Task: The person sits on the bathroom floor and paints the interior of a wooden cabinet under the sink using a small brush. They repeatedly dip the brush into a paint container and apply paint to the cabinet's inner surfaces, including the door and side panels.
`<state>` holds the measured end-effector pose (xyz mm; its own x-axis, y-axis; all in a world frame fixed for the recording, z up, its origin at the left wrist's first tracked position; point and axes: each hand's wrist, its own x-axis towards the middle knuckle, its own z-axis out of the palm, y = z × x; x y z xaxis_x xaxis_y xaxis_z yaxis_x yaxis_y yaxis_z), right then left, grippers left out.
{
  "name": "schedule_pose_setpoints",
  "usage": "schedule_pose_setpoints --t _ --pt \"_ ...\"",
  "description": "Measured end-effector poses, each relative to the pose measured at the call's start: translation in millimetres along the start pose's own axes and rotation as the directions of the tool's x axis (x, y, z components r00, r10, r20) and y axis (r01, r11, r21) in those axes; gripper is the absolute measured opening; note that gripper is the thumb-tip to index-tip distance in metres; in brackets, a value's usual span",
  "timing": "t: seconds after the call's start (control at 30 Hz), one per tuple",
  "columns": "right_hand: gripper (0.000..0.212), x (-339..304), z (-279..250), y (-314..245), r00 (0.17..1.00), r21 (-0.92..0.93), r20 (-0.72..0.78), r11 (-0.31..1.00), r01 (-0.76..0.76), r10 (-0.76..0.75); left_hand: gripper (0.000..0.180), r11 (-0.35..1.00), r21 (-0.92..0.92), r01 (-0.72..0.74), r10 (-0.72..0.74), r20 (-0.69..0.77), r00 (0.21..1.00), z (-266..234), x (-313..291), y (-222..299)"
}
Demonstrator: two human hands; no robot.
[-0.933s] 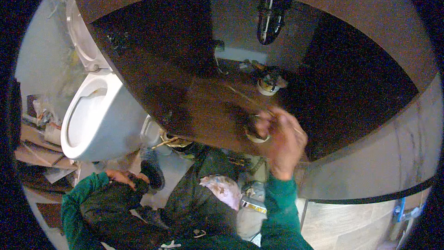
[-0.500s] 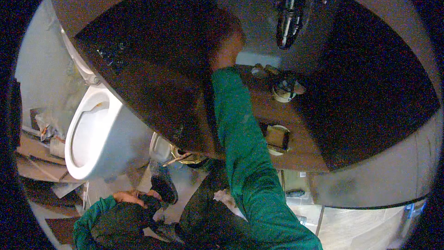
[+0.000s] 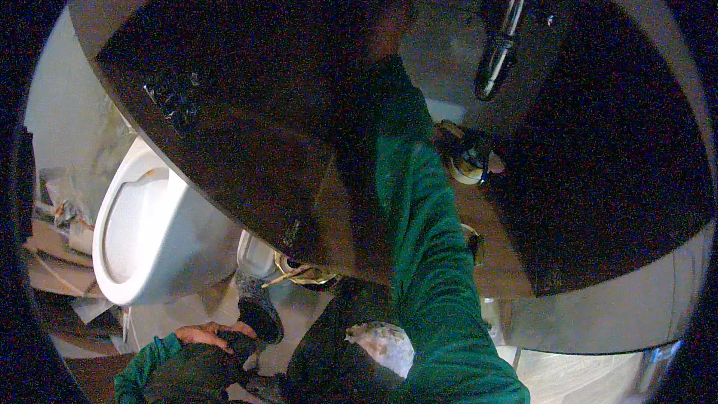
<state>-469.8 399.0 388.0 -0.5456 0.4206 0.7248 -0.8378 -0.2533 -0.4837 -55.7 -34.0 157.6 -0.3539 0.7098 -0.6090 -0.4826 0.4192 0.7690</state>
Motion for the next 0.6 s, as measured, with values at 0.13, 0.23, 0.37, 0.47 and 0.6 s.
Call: schedule_pose_setpoints --t 0.13,0.23,0.37,0.47,0.6 --pt "0.032 16.5 8.5 -1.4 0.987 -0.201 0.074 0.968 0.154 -0.141 0.065 0.992 0.041 0.115 -0.114 -0.024 0.993 -10.4 -1.2 -25.9" --pt "0.033 24.1 16.5 -2.2 0.988 -0.049 0.048 0.988 0.146 -0.144 0.059 0.978 0.100 0.181 -0.173 -0.092 0.981 -12.9 -3.5 -40.1" --pt "0.033 27.9 22.2 -2.0 0.995 0.019 0.024 0.995 0.096 -0.096 0.057 0.993 0.113 -0.028 0.034 -0.052 0.998 -11.9 0.8 -41.0" --pt "0.032 30.9 22.1 0.7 0.987 -0.085 0.069 0.985 0.150 -0.144 0.057 0.982 0.170 -0.082 0.092 -0.055 0.994 -10.1 4.2 -37.4" --pt "0.030 41.2 19.5 9.4 0.962 -0.310 0.165 0.915 0.259 -0.217 0.057 0.986 0.166 -0.019 0.035 -0.095 0.995 -11.1 -0.5 -37.9"
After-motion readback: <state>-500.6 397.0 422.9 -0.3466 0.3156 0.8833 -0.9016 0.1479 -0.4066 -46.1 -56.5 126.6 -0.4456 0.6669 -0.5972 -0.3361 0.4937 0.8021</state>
